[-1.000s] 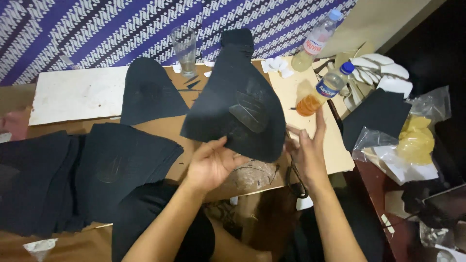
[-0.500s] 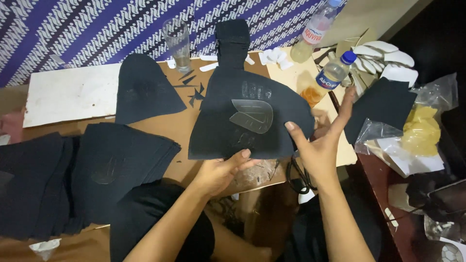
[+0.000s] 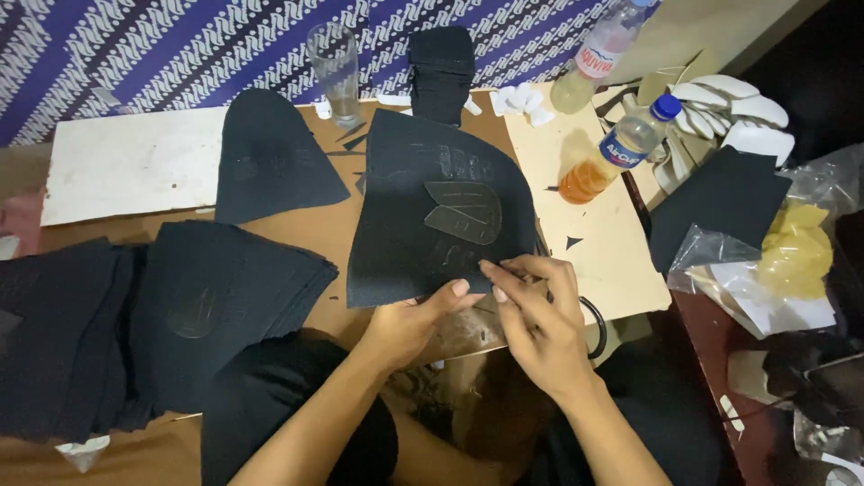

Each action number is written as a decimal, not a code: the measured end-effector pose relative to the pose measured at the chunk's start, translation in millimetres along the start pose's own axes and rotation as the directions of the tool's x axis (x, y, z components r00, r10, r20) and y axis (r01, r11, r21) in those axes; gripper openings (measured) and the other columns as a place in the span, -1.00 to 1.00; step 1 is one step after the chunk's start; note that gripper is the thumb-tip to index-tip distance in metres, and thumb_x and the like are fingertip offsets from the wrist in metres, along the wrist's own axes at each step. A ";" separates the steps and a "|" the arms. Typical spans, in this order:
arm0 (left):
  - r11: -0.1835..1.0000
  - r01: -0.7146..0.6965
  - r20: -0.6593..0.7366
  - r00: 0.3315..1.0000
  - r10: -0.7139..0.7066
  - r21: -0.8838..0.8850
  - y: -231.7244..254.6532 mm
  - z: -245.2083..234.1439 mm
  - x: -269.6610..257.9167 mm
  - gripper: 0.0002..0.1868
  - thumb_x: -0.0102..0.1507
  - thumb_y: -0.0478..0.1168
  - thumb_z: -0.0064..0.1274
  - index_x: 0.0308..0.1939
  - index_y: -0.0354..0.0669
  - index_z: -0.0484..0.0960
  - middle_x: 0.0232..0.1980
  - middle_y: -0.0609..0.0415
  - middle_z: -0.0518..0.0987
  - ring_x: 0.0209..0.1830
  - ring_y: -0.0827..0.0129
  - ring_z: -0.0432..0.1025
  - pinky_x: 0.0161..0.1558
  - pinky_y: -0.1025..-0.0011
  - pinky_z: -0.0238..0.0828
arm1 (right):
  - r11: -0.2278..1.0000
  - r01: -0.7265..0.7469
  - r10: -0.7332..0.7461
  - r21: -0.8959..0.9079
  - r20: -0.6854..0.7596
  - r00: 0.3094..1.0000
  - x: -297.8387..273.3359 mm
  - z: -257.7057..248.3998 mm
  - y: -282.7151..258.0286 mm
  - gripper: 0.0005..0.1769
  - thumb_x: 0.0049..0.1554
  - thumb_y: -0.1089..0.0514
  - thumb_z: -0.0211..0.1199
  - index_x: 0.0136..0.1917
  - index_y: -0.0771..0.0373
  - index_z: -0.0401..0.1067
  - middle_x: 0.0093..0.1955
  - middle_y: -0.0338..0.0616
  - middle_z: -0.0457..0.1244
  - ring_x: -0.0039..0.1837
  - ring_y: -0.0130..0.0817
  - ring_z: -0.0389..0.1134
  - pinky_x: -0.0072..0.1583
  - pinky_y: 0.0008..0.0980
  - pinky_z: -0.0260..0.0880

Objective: Applying adhesive to small leather patches and attaching them to larger leather components for assembly.

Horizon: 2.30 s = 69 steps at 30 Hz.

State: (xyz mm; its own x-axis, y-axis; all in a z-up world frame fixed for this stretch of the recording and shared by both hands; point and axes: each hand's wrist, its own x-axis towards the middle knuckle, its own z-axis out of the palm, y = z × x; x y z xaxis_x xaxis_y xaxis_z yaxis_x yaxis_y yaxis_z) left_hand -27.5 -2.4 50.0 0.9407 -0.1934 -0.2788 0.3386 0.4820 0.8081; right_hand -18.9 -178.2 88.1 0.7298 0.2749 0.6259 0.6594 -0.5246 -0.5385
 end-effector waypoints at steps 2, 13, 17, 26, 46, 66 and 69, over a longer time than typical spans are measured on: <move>0.990 0.074 0.080 0.995 -0.064 -0.120 0.8 -9.3 4.2 -0.24 0.31 -0.16 0.13 0.53 -0.27 0.18 0.56 -0.01 0.22 0.36 0.20 0.28 0.30 0.13 0.37 | 1.000 -0.008 0.008 -0.013 -0.003 1.000 -2.7 1.5 0.9 -0.70 0.16 0.32 0.26 0.15 0.19 0.62 0.04 -0.03 0.31 0.08 -0.08 0.35 0.14 -0.16 0.39; 0.989 0.145 -0.121 0.982 -0.146 -0.011 30.1 13.9 -15.3 -0.49 0.18 -0.17 0.24 0.13 -0.47 0.67 0.08 -0.36 0.66 0.23 0.24 0.45 0.27 0.48 0.39 | 0.999 0.015 -0.013 -0.051 0.025 1.000 1.8 0.6 -5.6 -0.71 0.20 0.30 0.22 0.18 0.23 0.59 0.04 0.03 0.26 0.10 0.03 0.37 0.14 -0.09 0.40; 0.986 0.143 -0.082 0.987 -0.136 0.083 18.7 3.3 -10.5 -0.55 0.23 -0.21 0.20 0.16 -0.38 0.65 0.20 -0.05 0.64 0.23 0.41 0.46 0.35 0.43 0.34 | 0.998 0.003 0.000 -0.056 0.038 0.999 1.7 0.8 -6.3 -0.68 0.21 0.31 0.19 0.20 0.20 0.59 0.05 0.01 0.24 0.11 0.00 0.35 0.15 -0.13 0.40; 0.964 -0.101 -0.150 0.987 0.065 -0.245 -9.5 3.2 -0.1 -0.65 0.16 -0.45 0.25 0.00 -0.61 0.67 0.08 -0.40 0.61 0.09 -0.11 0.48 0.07 -0.10 0.53 | 0.994 0.055 -0.051 -0.097 0.043 0.998 -0.1 0.8 -4.0 -0.63 0.17 0.34 0.19 0.20 0.13 0.60 0.06 0.02 0.23 0.11 0.02 0.33 0.15 -0.10 0.39; 0.993 0.099 0.164 0.982 -0.089 -0.058 -9.8 -18.4 7.5 -0.55 0.35 -0.24 0.05 0.30 -0.35 0.53 0.32 0.01 0.53 0.28 0.40 0.36 0.37 0.30 0.35 | 0.978 0.098 -0.095 -0.185 0.028 0.995 -1.4 0.1 -8.9 -0.66 0.12 0.30 0.26 0.14 0.08 0.62 0.09 0.00 0.19 0.12 -0.04 0.28 0.15 -0.14 0.38; 0.907 -0.221 0.247 0.959 0.136 0.358 -10.6 -51.2 11.7 -0.78 0.12 -0.41 0.32 -0.15 -0.35 0.80 -0.11 -0.19 0.76 -0.10 0.16 0.65 -0.10 0.11 0.60 | 0.515 -0.416 0.492 0.750 0.139 0.860 8.0 -49.2 46.7 0.03 0.10 0.08 0.10 0.72 -0.11 -0.29 0.35 0.19 0.21 0.39 -0.07 0.30 0.40 -0.02 0.28; 0.953 -0.209 0.213 0.963 0.162 0.221 4.0 -40.5 10.3 -0.82 0.16 -0.46 0.24 -0.15 -0.39 0.79 -0.14 -0.13 0.75 -0.23 0.24 0.61 -0.21 0.14 0.60 | 0.489 -0.403 0.476 0.774 0.150 0.866 0.0 -50.6 53.1 0.10 0.05 0.26 0.13 0.71 -0.12 -0.31 0.35 0.32 0.22 0.32 0.01 0.36 0.26 0.01 0.41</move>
State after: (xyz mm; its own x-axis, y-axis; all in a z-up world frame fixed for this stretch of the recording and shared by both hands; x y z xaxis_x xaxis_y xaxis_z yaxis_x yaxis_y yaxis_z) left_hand -15.5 32.1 29.4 0.9565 -0.2905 -0.0269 0.1210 0.3111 0.9426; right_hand 7.0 -246.9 88.0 0.9734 0.1097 0.2011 0.1677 0.2564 -0.9519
